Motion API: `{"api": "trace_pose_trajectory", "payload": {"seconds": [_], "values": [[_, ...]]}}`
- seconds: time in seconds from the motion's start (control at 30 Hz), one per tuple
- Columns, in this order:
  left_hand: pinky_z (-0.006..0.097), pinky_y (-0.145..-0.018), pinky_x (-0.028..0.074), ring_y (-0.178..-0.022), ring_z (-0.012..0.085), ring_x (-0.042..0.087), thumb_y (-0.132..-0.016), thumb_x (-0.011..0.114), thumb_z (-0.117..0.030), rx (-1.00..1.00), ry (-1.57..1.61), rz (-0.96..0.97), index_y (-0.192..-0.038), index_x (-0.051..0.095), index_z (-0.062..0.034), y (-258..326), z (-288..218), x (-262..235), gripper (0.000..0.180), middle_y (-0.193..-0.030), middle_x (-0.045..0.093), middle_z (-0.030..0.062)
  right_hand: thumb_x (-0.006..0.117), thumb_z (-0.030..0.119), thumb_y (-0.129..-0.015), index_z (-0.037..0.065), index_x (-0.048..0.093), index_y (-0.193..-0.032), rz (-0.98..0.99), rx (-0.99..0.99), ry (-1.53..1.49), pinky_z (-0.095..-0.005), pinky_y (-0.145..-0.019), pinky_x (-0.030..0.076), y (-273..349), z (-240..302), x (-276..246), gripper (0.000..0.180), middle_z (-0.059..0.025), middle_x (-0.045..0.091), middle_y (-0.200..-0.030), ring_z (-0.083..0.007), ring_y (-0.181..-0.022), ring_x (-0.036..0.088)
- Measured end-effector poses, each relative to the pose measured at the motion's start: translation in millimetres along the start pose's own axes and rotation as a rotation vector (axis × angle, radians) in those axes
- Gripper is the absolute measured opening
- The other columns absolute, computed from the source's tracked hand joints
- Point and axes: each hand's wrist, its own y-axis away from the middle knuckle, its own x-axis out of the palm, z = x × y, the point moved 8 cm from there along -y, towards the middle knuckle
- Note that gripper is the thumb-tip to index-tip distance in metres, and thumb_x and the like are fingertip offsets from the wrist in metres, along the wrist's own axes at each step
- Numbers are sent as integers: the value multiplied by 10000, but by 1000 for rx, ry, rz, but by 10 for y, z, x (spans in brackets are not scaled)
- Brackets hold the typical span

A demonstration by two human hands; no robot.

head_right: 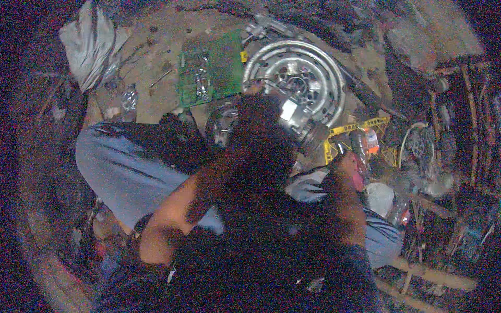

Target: The person sits on the floor and assembles a mechanical component, likely a brake drum assembly, using various hand tools. They place a metal housing onto a wheel rim, insert bolts, and tighten them using a ratchet and wrenches.

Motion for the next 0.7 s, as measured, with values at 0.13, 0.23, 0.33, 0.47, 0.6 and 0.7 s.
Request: {"api": "trace_pose_trajectory", "payload": {"seconds": [0.13, 0.23, 0.33, 0.47, 0.6, 0.7], "values": [[539, -1105, 309, -1309, 427, 407, -846, 709, -273, -1, -72, 206, -1306, 565, -101, 332, 12, -7, 512, -1459, 413, 210, 709, 353, -780, 102, 490, -1374, 221, -148, 214, -517, -800, 548, -449, 18, 245, 680, -198, 604, -1250, -422, -1071, 622], [537, -1117, 304, -1318, 428, 407, -835, 724, -281, -4, 40, 164, -1319, 562, -96, 302, -175, -98, 543, -1443, 439, 194, 696, 359, -782, 94, 522, -1341, 313, -110, 195, -517, -803, 547, -394, -123, 360, 643, -198, 616, -1234, -431, -1050, 631], [529, -1106, 327, -1297, 414, 444, -824, 735, -274, -12, 28, 173, -1285, 591, -89, 426, -24, -193, 517, -1399, 492, 183, 684, 365, -784, 85, 554, -1309, 239, -12, -54, -516, -806, 546, -327, -45, 209, 609, -198, 628, -1218, -440, -1029, 639], [502, -1059, 392, -1221, 386, 513, -838, 711, -263, -115, -10, 123, -1241, 622, -94, 392, 351, -492, 446, -1288, 568, 189, 651, 378, -798, 21, 607, -1205, -323, 38, -159, -509, -782, 548, -320, 81, -582, 543, -211, 652, -1068, -442, -925, 654], [502, -975, 461, -1154, 372, 542, -856, 690, -272, -339, -289, 62, -1191, 638, -69, 434, 1453, -787, 395, -1171, 610, 198, 583, 211, -786, -100, 601, -1164, -653, 142, -410, -513, -873, 500, 19, 755, -1941, 489, -292, 674, -1023, -463, -978, 650], [523, -919, 483, -1090, 382, 570, -890, 662, -317, -233, -416, -46, -1190, 637, -70, 126, 2187, -1123, 390, -1164, 615, 182, 658, 217, -801, -108, 557, -1270, -823, 101, -651, -466, -1040, 432, 137, 615, -3147, 580, -300, 614, -1234, -443, -1161, 581]]}}
